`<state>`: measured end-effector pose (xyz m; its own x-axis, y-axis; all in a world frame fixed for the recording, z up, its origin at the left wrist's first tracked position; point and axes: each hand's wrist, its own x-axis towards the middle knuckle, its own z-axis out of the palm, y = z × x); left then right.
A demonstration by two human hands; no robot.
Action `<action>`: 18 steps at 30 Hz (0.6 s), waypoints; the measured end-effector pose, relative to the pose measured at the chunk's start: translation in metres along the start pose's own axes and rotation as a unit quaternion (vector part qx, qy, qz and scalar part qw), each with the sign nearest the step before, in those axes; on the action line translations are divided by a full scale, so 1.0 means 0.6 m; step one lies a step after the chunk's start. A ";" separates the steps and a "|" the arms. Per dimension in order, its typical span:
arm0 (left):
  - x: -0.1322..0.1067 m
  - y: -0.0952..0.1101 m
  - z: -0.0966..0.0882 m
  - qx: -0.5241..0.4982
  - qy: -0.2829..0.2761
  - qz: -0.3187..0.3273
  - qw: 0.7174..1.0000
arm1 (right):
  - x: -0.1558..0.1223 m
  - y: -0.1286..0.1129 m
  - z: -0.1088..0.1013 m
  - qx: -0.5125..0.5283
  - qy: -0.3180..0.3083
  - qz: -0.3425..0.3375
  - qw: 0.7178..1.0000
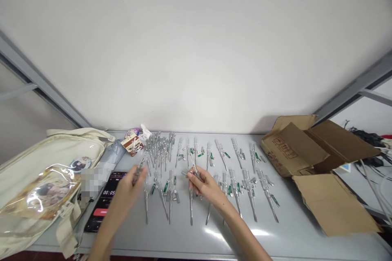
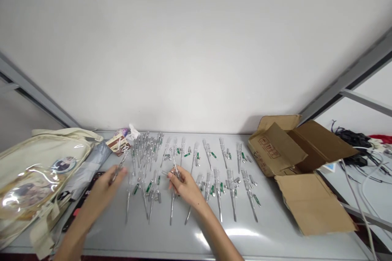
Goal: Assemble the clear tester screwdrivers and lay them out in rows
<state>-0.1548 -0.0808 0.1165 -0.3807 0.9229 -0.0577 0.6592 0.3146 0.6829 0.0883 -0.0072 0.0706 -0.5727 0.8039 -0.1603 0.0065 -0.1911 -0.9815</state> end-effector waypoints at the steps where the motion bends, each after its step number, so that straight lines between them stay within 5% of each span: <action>1: -0.004 0.009 0.023 -0.083 -0.027 -0.013 0.996 | 0.000 -0.003 0.005 0.011 -0.004 -0.006 1.000; 4: -0.021 0.041 0.092 -0.280 -0.104 -0.119 0.947 | -0.004 -0.012 0.024 0.009 -0.005 -0.024 1.000; 9: -0.038 0.083 0.165 -0.442 -0.131 -0.141 0.876 | -0.019 -0.014 0.043 -0.144 0.059 -0.089 0.984; 16: -0.014 0.100 0.180 -0.614 -0.057 -0.207 0.760 | -0.033 -0.025 0.042 -0.274 0.068 -0.155 0.947; 18: -0.008 0.104 0.178 -0.631 -0.062 -0.205 0.745 | -0.035 -0.022 0.044 -0.300 0.060 -0.172 0.936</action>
<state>-0.0424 -0.0422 0.0814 -0.2678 0.8446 -0.4637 -0.6620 0.1883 0.7254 0.0784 -0.0364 0.0896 -0.5299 0.8238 0.2015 0.3184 0.4135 -0.8530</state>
